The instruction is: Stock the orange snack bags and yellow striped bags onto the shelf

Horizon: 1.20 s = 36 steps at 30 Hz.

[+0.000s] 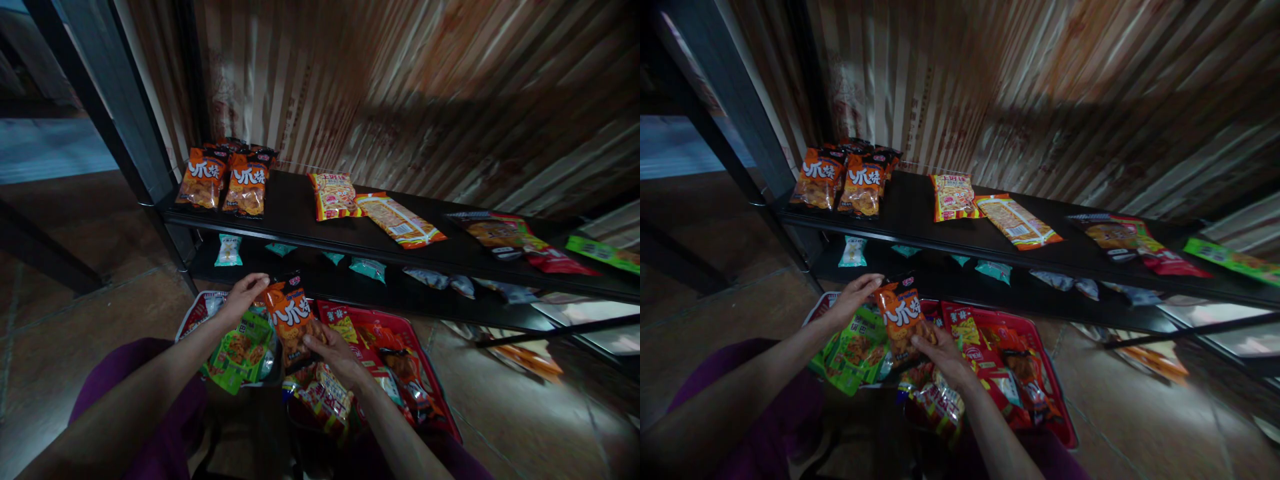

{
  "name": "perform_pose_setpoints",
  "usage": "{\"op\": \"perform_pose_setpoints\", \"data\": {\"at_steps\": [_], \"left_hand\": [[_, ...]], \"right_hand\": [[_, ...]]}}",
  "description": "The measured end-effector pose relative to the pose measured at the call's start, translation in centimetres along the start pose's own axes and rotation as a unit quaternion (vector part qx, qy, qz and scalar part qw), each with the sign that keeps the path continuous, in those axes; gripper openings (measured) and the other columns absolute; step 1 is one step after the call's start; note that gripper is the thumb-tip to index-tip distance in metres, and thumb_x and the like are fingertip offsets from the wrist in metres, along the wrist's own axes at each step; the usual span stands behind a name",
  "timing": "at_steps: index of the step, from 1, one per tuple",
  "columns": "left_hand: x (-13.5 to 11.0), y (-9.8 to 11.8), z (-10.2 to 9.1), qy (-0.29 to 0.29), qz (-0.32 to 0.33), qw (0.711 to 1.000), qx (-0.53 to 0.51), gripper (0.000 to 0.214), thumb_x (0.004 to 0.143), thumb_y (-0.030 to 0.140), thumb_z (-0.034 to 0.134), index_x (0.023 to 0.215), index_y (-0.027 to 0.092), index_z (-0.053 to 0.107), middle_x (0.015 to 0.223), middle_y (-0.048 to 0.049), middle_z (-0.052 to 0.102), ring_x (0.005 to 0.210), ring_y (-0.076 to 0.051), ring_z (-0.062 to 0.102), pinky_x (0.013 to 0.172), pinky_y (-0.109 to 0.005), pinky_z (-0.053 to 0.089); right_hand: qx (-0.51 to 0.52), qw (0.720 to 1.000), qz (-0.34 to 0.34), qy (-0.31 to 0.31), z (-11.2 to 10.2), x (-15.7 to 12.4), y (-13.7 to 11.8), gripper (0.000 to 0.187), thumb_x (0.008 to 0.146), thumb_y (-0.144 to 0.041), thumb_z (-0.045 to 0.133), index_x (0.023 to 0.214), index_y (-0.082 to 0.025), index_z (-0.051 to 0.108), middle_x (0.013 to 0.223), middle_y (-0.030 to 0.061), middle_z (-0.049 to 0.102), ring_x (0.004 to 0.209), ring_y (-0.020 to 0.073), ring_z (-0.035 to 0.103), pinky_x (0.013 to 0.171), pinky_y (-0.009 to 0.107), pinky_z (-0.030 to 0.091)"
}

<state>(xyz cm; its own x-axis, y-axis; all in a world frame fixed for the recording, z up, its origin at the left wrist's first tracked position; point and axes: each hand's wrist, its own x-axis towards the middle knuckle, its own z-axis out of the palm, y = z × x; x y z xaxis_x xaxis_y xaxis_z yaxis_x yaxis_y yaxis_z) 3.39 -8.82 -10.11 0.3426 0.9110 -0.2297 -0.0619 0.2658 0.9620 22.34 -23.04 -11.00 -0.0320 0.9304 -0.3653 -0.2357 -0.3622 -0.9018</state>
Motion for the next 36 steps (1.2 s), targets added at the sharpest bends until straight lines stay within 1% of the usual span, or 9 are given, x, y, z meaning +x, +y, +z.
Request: {"op": "perform_pose_setpoints", "data": {"at_steps": [3, 8, 12, 16, 19, 22, 28, 31, 36], "left_hand": [[-0.3, -0.9, 0.1, -0.012, -0.072, 0.996, -0.049, 0.046, 0.069, 0.055, 0.065, 0.096, 0.017, 0.065, 0.098, -0.0075, 0.068, 0.084, -0.02, 0.063, 0.071, -0.03, 0.049], [-1.7, -2.7, 1.2, -0.111, -0.176, 0.976, -0.071, 0.047, 0.071, 0.055, 0.064, 0.095, 0.015, 0.066, 0.098, -0.0105, 0.069, 0.084, -0.021, 0.065, 0.075, -0.033, 0.049], [-2.8, -3.5, 2.2, -0.18, -0.194, 0.961, -0.084, 0.046, 0.071, 0.052, 0.066, 0.098, 0.015, 0.065, 0.102, -0.0116, 0.068, 0.087, -0.022, 0.064, 0.073, -0.032, 0.048], [-3.3, -3.6, 2.7, -0.174, -0.186, 0.964, -0.071, 0.053, 0.062, 0.046, 0.077, 0.105, 0.017, 0.062, 0.109, -0.0104, 0.066, 0.096, -0.023, 0.061, 0.071, -0.03, 0.047], [-3.2, -3.9, 2.8, -0.172, -0.181, 0.965, -0.087, 0.056, 0.062, 0.045, 0.078, 0.108, 0.018, 0.06, 0.111, -0.0097, 0.066, 0.097, -0.023, 0.062, 0.075, -0.03, 0.046], [-2.7, -4.4, 2.6, -0.139, -0.168, 0.97, -0.105, 0.051, 0.064, 0.045, 0.076, 0.104, 0.018, 0.061, 0.109, -0.0095, 0.067, 0.095, -0.022, 0.062, 0.077, -0.031, 0.046], [-2.4, -5.3, 2.3, -0.114, -0.167, 0.971, -0.129, 0.042, 0.066, 0.043, 0.076, 0.098, 0.018, 0.063, 0.106, -0.0075, 0.068, 0.095, -0.02, 0.063, 0.079, -0.031, 0.047], [-2.6, -5.1, 2.4, -0.097, -0.191, 0.964, -0.157, 0.041, 0.063, 0.041, 0.079, 0.094, 0.018, 0.064, 0.102, -0.0065, 0.069, 0.091, -0.019, 0.064, 0.078, -0.031, 0.049], [-3.0, -4.3, 2.4, -0.102, -0.204, 0.946, -0.231, 0.04, 0.063, 0.038, 0.08, 0.094, 0.017, 0.066, 0.096, -0.0062, 0.071, 0.087, -0.019, 0.066, 0.081, -0.031, 0.05]], "right_hand": [[0.024, 0.999, 0.003, 0.035, 0.2, -0.1, -0.3, 0.043, 0.069, -0.043, 0.075, 0.103, -0.019, 0.064, 0.094, 0.0044, 0.071, 0.09, 0.0201, 0.066, 0.086, 0.035, 0.049], [0.046, 0.996, 0.02, 0.072, 0.4, 0.1, -0.4, 0.051, 0.064, -0.047, 0.077, 0.106, -0.021, 0.063, 0.098, 0.0052, 0.07, 0.088, 0.0216, 0.067, 0.076, 0.034, 0.052], [0.033, 0.994, 0.035, 0.098, 0.3, 0.4, -0.1, 0.054, 0.065, -0.048, 0.075, 0.111, -0.024, 0.061, 0.106, 0.0056, 0.069, 0.094, 0.024, 0.066, 0.068, 0.032, 0.052], [0.046, 0.996, 0.024, 0.073, 0.4, 0.3, 0.1, 0.05, 0.068, -0.045, 0.075, 0.111, -0.024, 0.061, 0.109, 0.0054, 0.068, 0.096, 0.0231, 0.065, 0.075, 0.033, 0.052], [0.059, 0.997, 0.008, 0.039, 0.6, 0.2, 0.1, 0.052, 0.07, -0.042, 0.074, 0.117, -0.025, 0.058, 0.116, 0.0053, 0.066, 0.1, 0.0218, 0.064, 0.08, 0.034, 0.051], [0.074, 0.996, 0.001, 0.045, 0.6, 0.2, 0.2, 0.055, 0.069, -0.037, 0.076, 0.119, -0.026, 0.057, 0.119, 0.004, 0.064, 0.104, 0.0194, 0.062, 0.086, 0.032, 0.05], [0.098, 0.987, 0.051, 0.12, 0.6, 0.7, 0.6, 0.042, 0.059, -0.034, 0.082, 0.096, -0.019, 0.067, 0.089, 0.0012, 0.071, 0.068, 0.0108, 0.065, 0.07, 0.025, 0.053], [0.134, 0.98, 0.053, 0.136, 0.8, 0.8, 0.7, 0.039, 0.053, -0.027, 0.085, 0.088, -0.018, 0.068, 0.084, 0.0001, 0.07, 0.063, 0.0089, 0.062, 0.065, 0.022, 0.051], [0.176, 0.974, 0.039, 0.139, 1.3, 0.8, 0.0, 0.044, 0.047, -0.021, 0.087, 0.087, -0.02, 0.068, 0.083, -0.0012, 0.071, 0.066, 0.0087, 0.062, 0.063, 0.021, 0.05]]}}
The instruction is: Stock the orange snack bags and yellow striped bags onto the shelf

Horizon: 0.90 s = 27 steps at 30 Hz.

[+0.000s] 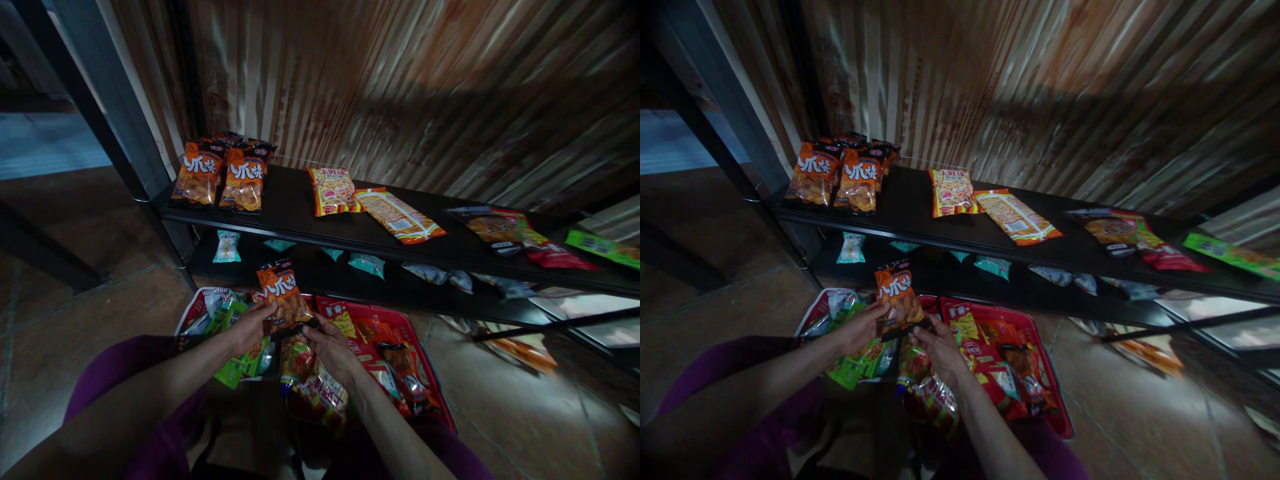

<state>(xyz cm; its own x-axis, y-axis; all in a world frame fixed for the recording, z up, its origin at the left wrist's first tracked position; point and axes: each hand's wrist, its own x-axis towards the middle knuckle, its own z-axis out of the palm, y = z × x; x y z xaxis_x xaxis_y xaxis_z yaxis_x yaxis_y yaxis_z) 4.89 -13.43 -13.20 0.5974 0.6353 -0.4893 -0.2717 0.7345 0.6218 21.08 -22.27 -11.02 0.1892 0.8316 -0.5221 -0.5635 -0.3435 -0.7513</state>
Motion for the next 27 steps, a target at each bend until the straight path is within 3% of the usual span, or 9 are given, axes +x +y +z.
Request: {"op": "perform_pose_setpoints", "data": {"at_steps": [6, 11, 18, 27], "left_hand": [[0.0, 0.8, 0.6, -0.012, -0.007, 1.0, 0.001, 0.038, 0.067, 0.042, 0.077, 0.092, 0.014, 0.067, 0.099, -0.0092, 0.071, 0.094, -0.022, 0.066, 0.085, -0.032, 0.049], [-0.2, 1.1, 1.0, -0.082, -0.002, 0.996, -0.014, 0.037, 0.071, 0.036, 0.075, 0.098, 0.014, 0.065, 0.107, -0.0113, 0.068, 0.1, -0.022, 0.064, 0.088, -0.034, 0.048], [-0.6, 0.4, 0.1, -0.088, -0.034, 0.995, 0.034, 0.055, 0.063, 0.017, 0.08, 0.113, 0.017, 0.055, 0.099, -0.0078, 0.068, 0.063, -0.012, 0.065, 0.063, -0.025, 0.048], [-1.2, 0.9, 0.2, -0.127, -0.015, 0.989, 0.068, 0.058, 0.062, 0.013, 0.073, 0.116, 0.018, 0.052, 0.094, -0.0067, 0.068, 0.067, -0.014, 0.065, 0.066, -0.026, 0.049]], "right_hand": [[0.028, 1.0, 0.006, -0.01, 0.1, 0.5, 0.2, 0.038, 0.05, -0.017, 0.086, 0.083, -0.019, 0.067, 0.077, -0.0025, 0.07, 0.064, 0.0081, 0.062, 0.063, 0.021, 0.051], [0.083, 0.996, 0.008, 0.012, -0.4, 1.3, 0.8, 0.032, 0.05, -0.016, 0.086, 0.074, -0.021, 0.065, 0.072, -0.0046, 0.07, 0.063, 0.0065, 0.062, 0.061, 0.015, 0.053], [0.106, 0.993, 0.019, 0.046, -0.4, 0.9, 1.3, 0.034, 0.048, -0.01, 0.086, 0.07, -0.021, 0.063, 0.069, -0.0042, 0.069, 0.06, 0.0091, 0.063, 0.055, 0.018, 0.054], [0.105, 0.993, 0.053, 0.029, -0.2, -0.3, 1.1, 0.046, 0.048, -0.01, 0.085, 0.087, -0.022, 0.065, 0.073, -0.004, 0.071, 0.063, 0.0077, 0.064, 0.062, 0.017, 0.052]]}}
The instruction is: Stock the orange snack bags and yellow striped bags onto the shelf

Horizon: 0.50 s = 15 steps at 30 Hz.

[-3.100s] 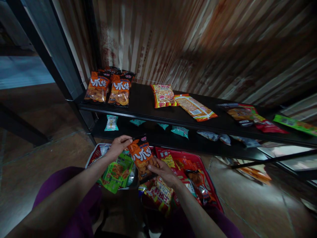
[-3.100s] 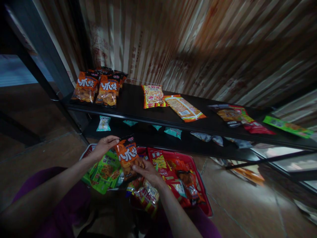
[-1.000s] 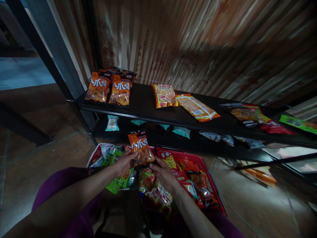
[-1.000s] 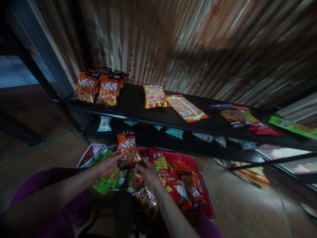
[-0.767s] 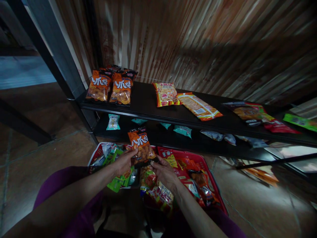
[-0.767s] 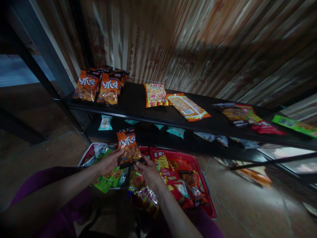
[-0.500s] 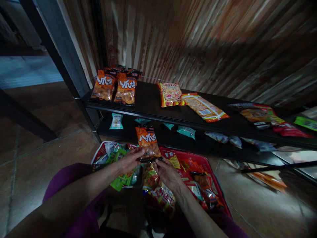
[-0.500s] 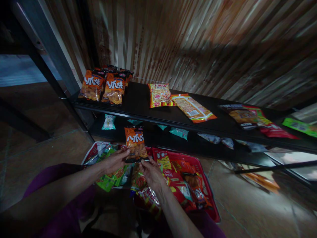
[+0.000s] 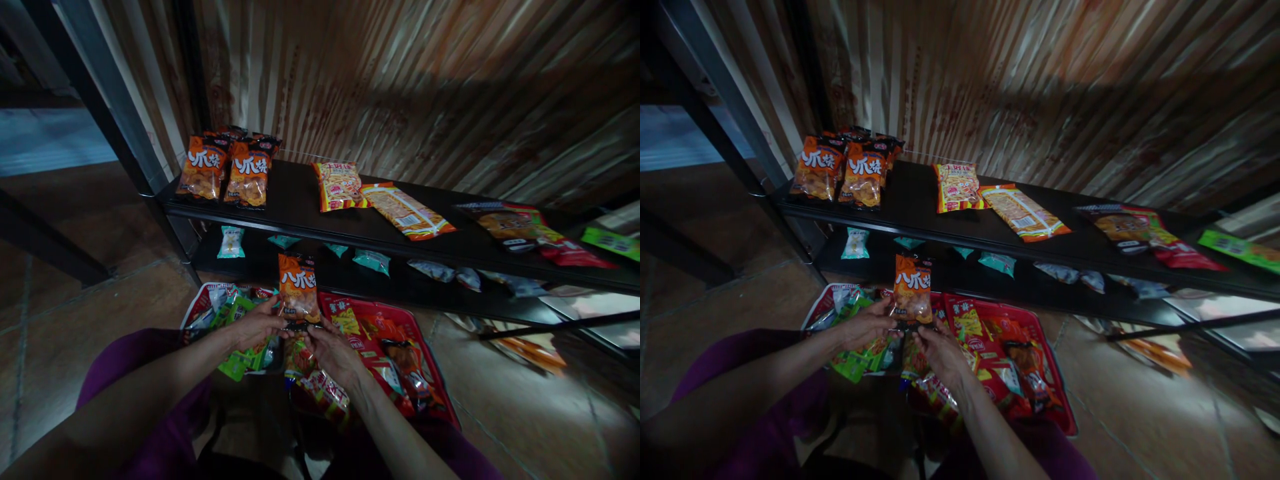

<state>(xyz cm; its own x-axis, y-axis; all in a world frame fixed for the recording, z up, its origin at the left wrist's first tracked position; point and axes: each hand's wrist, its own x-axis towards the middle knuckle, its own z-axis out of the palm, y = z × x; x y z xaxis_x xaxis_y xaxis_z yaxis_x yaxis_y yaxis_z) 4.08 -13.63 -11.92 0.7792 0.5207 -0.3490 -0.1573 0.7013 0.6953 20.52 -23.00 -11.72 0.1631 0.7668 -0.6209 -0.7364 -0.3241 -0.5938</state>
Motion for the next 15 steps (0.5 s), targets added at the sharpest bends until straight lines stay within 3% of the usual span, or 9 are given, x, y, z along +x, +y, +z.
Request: {"op": "perform_pose_setpoints", "data": {"at_steps": [5, 10, 15], "left_hand": [[-0.05, 0.14, 0.05, -0.001, -0.009, 1.0, 0.026, 0.066, 0.059, 0.01, 0.064, 0.123, 0.02, 0.052, 0.087, -0.0038, 0.069, 0.065, -0.013, 0.064, 0.063, -0.024, 0.047], [-0.14, 0.34, 0.25, -0.01, -0.004, 0.999, 0.042, 0.07, 0.058, 0.009, 0.068, 0.125, 0.022, 0.052, 0.1, -0.0061, 0.067, 0.07, -0.014, 0.065, 0.065, -0.026, 0.048], [0.2, 0.08, 0.26, 0.068, 0.017, 0.997, 0.04, 0.061, 0.061, 0.016, 0.076, 0.117, 0.018, 0.052, 0.085, -0.0037, 0.067, 0.069, -0.017, 0.068, 0.069, -0.03, 0.049]], "right_hand": [[-0.006, 1.0, 0.009, 0.013, 0.01, -0.12, -0.02, 0.035, 0.051, -0.013, 0.085, 0.077, -0.023, 0.063, 0.077, -0.0036, 0.071, 0.066, 0.0103, 0.065, 0.064, 0.023, 0.053], [-0.026, 1.0, 0.005, 0.008, -0.35, 0.36, 0.1, 0.029, 0.053, -0.014, 0.085, 0.072, -0.021, 0.064, 0.074, -0.0035, 0.07, 0.063, 0.0085, 0.063, 0.06, 0.02, 0.053], [-0.025, 1.0, 0.01, 0.01, -0.8, 0.74, 0.12, 0.028, 0.052, -0.013, 0.085, 0.071, -0.019, 0.066, 0.071, -0.0023, 0.07, 0.061, 0.0073, 0.063, 0.056, 0.016, 0.053]]}}
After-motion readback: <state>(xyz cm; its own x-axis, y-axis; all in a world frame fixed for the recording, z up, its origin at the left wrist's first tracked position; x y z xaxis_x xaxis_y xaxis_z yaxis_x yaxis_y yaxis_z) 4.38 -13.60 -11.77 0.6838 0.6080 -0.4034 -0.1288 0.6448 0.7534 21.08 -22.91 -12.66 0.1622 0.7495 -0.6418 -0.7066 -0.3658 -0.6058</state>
